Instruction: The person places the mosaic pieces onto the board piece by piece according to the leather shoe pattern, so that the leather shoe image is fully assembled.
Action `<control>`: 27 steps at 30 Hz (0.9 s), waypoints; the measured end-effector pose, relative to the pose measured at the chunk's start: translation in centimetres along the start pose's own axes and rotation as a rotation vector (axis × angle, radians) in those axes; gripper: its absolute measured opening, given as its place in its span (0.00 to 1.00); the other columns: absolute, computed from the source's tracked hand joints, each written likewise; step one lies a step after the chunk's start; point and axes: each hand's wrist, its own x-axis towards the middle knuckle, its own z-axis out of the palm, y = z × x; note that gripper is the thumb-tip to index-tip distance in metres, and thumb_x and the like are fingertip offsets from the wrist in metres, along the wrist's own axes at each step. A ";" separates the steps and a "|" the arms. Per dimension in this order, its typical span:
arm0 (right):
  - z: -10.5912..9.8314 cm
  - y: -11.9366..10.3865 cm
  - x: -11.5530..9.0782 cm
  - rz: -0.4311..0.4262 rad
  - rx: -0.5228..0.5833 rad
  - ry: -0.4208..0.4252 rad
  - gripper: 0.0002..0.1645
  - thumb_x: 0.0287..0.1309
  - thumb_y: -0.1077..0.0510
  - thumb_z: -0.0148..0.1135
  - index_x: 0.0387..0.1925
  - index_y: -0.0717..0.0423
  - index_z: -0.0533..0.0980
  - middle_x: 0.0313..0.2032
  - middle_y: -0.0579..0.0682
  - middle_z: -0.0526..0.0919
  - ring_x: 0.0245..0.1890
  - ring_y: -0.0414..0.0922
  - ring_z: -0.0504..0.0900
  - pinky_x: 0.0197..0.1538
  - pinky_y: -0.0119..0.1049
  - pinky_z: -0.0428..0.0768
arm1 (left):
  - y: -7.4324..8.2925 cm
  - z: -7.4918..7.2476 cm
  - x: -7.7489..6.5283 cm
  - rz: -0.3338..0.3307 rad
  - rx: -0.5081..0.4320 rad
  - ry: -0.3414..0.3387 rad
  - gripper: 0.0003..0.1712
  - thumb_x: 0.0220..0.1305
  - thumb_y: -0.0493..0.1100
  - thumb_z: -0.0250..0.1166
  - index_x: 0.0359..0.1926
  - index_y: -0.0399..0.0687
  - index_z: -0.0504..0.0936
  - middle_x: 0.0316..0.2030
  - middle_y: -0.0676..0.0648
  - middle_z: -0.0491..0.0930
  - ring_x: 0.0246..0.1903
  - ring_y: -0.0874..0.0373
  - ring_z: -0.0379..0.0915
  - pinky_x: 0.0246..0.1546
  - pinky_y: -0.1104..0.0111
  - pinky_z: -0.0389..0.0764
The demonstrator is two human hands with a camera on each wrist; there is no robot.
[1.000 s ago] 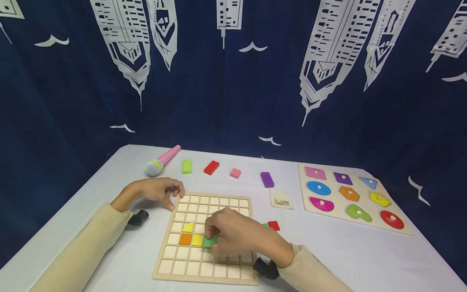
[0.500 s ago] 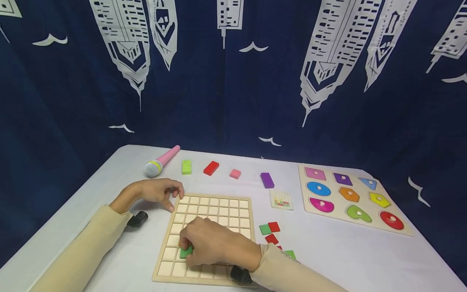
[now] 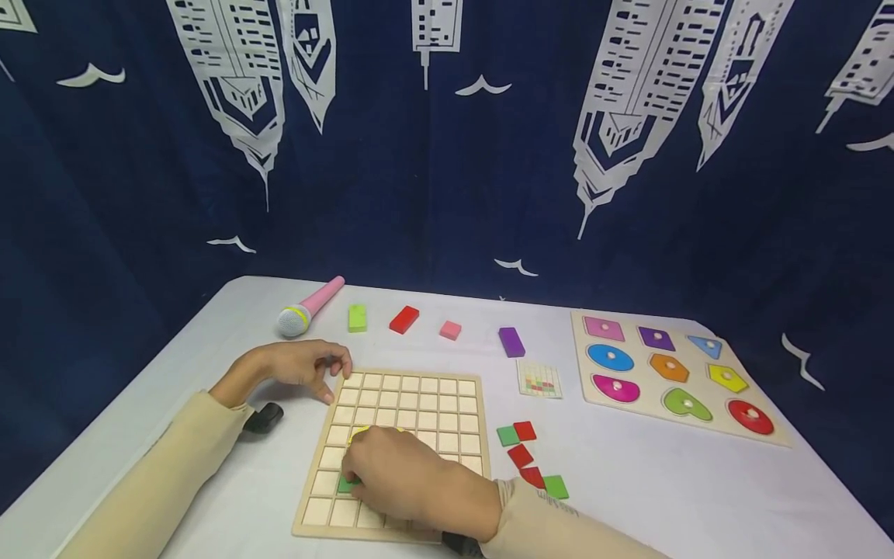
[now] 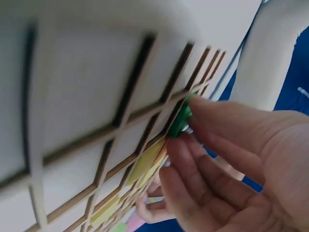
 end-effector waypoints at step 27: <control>-1.5 4.5 -7.8 0.068 0.106 0.026 0.18 0.68 0.44 0.60 0.57 0.40 0.78 0.59 0.37 0.77 0.59 0.38 0.73 0.59 0.38 0.78 | -0.2 0.0 0.0 -0.012 0.015 0.001 0.22 0.45 0.37 0.79 0.41 0.50 0.79 0.36 0.49 0.71 0.32 0.56 0.62 0.37 0.66 0.65</control>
